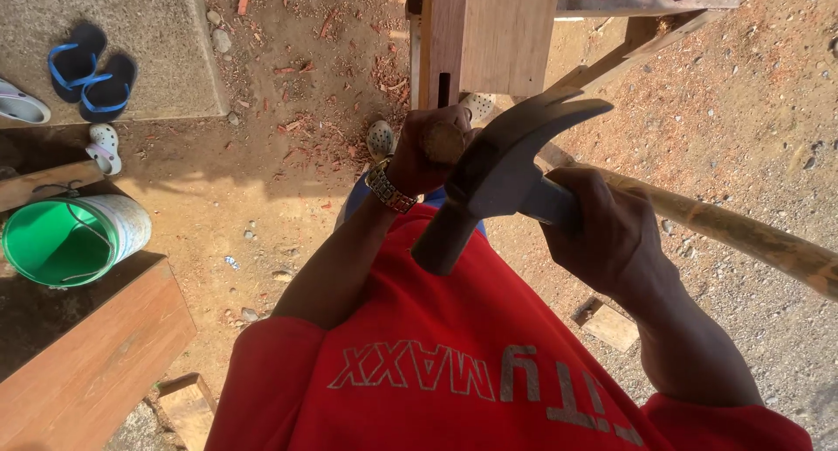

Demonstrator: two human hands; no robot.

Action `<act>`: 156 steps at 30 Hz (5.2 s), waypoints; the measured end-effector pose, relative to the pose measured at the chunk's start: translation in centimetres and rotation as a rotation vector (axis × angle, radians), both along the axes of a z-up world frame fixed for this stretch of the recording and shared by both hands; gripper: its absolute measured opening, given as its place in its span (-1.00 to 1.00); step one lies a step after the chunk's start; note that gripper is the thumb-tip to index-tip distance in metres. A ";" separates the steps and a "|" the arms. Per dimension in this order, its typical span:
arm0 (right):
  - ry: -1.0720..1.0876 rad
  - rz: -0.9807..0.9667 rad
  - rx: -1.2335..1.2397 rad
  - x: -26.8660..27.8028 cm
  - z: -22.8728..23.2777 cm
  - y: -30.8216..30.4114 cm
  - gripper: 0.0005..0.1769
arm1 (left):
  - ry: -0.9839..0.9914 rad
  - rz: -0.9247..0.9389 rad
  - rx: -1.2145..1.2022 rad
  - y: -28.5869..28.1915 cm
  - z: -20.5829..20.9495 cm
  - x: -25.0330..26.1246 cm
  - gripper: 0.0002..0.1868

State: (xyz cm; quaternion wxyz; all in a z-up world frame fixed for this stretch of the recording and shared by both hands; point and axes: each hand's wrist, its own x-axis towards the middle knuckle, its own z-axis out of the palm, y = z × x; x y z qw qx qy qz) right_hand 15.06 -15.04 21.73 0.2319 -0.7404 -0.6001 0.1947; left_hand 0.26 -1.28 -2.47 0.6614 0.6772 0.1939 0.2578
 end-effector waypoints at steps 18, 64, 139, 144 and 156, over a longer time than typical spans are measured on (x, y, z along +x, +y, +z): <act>-0.095 -0.022 -0.431 -0.5 -3.1 -0.6 -0.88 | -0.023 -0.019 0.108 0.7 2.2 0.3 -0.79; -0.289 -0.193 -0.679 0.3 -7.6 -2.4 -0.71 | -0.138 0.042 0.539 -0.2 -3.0 3.7 -0.55; -0.119 -0.205 0.002 0.9 -3.4 -2.7 -0.73 | -0.006 -0.112 -0.230 2.7 6.3 -0.8 -0.67; -0.123 -0.094 -0.167 0.8 -3.1 -1.4 -0.77 | -0.168 -0.192 -0.310 2.1 3.7 -1.5 -0.81; -0.206 -0.016 -0.338 0.9 -2.8 -1.2 -0.87 | 0.053 -0.166 -0.226 1.2 0.9 -1.7 -0.87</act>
